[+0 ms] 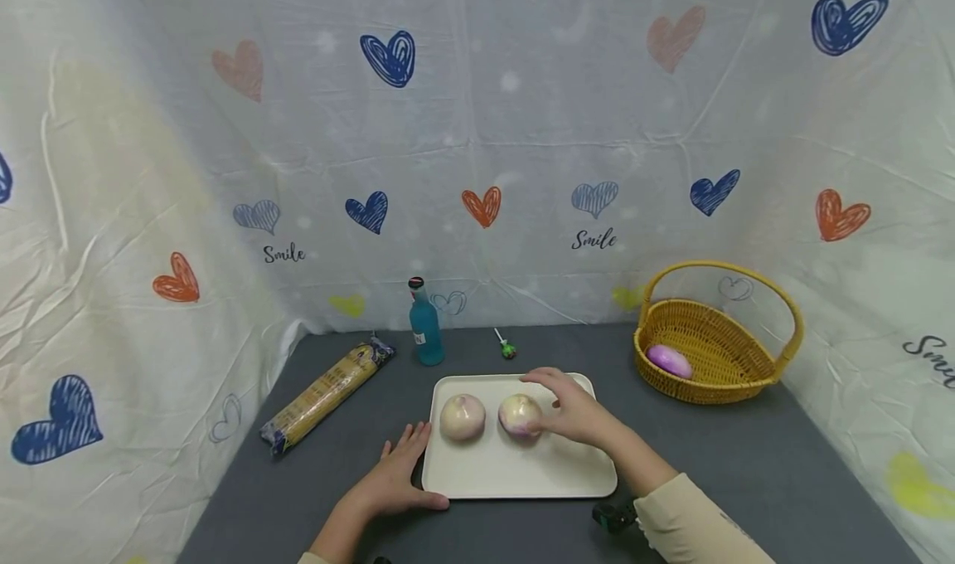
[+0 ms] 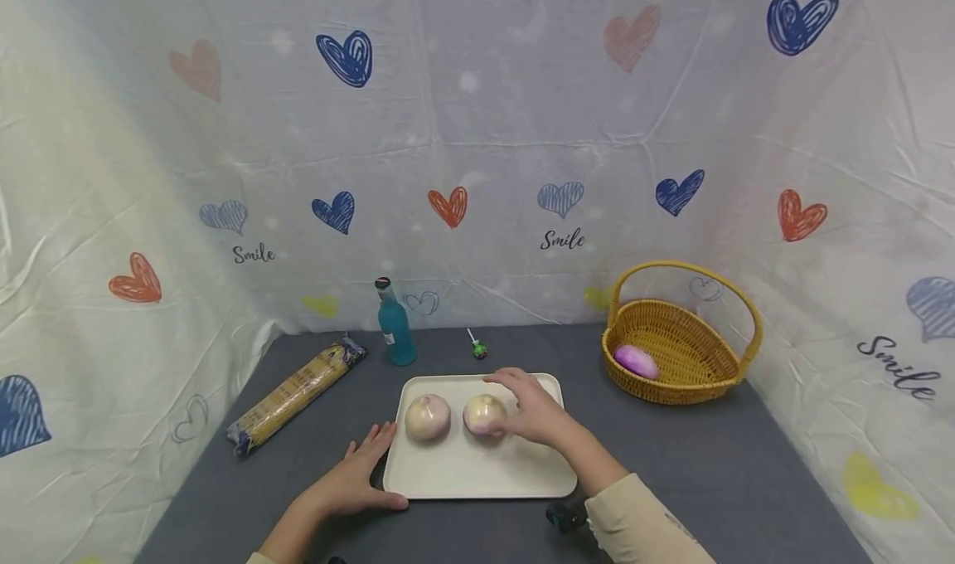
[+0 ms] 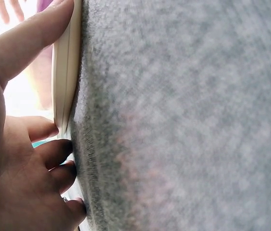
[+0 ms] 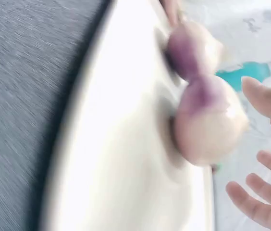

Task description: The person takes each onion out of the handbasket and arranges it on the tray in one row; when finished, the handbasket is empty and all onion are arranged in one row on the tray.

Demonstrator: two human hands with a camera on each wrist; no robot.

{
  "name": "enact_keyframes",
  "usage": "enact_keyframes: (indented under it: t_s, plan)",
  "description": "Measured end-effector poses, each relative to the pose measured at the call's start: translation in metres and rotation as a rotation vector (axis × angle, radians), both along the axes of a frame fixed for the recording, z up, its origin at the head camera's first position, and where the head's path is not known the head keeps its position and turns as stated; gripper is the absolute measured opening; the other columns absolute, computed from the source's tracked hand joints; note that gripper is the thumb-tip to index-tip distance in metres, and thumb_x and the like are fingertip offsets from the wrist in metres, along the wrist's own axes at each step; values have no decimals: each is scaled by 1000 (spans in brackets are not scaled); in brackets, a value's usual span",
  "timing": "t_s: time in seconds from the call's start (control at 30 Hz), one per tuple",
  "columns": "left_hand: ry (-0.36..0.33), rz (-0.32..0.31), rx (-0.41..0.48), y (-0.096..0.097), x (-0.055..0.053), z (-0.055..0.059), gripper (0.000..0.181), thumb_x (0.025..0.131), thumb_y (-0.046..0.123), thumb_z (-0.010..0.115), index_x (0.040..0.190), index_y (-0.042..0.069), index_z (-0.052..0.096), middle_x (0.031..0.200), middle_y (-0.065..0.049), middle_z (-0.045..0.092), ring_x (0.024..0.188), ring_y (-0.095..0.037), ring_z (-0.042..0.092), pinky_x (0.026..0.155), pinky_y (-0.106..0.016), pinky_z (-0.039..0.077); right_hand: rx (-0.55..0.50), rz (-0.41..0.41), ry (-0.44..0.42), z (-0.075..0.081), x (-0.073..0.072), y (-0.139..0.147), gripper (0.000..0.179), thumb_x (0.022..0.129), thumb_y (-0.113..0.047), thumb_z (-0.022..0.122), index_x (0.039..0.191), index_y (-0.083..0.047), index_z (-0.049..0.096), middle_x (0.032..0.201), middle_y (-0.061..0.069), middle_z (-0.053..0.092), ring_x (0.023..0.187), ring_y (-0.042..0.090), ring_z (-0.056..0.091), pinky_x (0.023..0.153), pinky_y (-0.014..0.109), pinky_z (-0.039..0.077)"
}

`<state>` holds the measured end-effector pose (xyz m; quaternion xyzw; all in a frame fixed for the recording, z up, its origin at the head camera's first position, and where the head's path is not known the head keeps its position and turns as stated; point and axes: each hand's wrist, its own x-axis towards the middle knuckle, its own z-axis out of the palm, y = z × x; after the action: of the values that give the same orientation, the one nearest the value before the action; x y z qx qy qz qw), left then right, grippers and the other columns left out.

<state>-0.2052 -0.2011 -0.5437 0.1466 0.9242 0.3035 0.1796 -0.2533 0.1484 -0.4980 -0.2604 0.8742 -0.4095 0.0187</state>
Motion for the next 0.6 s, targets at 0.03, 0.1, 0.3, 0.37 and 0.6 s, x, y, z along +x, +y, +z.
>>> enact_keyframes:
  t_s: [0.03, 0.1, 0.3, 0.37, 0.6]
  plan:
    - [0, 0, 1, 0, 0, 0, 127, 70, 62, 85, 162, 5, 18, 168, -19, 16, 156, -42, 7, 118, -72, 2, 3, -1, 2, 3, -1, 3, 68, 80, -22, 87, 141, -11, 57, 146, 15, 50, 133, 37, 49, 89, 53, 56]
    - [-1, 1, 3, -1, 0, 0, 126, 70, 61, 85, 162, 5, 18, 168, -19, 17, 156, -42, 7, 118, -72, 2, 15, -11, 9, 10, -4, 9, 68, 81, -23, 87, 141, -13, 57, 147, 14, 50, 134, 37, 50, 91, 52, 56]
    - [-5, 7, -8, 0, 0, -2, 127, 69, 63, 84, 162, 6, 18, 168, -19, 17, 156, -41, 8, 118, -71, 2, 23, -41, 52, 29, -11, 31, 67, 83, -24, 85, 142, -13, 56, 148, 14, 50, 133, 37, 51, 91, 50, 57]
    - [-4, 8, -10, -1, 0, -2, 127, 69, 64, 84, 162, 7, 18, 168, -19, 17, 156, -42, 8, 118, -71, 2, 24, -55, 50, 35, -14, 39, 68, 82, -26, 85, 142, -13, 56, 148, 14, 50, 132, 37, 52, 90, 49, 58]
    - [1, 2, -9, -1, -1, -3, 128, 69, 64, 84, 162, 7, 18, 168, -19, 17, 156, -42, 8, 118, -72, 2, 19, -111, -20, 53, -28, 75, 72, 84, -33, 83, 146, -13, 53, 151, 16, 49, 138, 45, 44, 96, 55, 54]
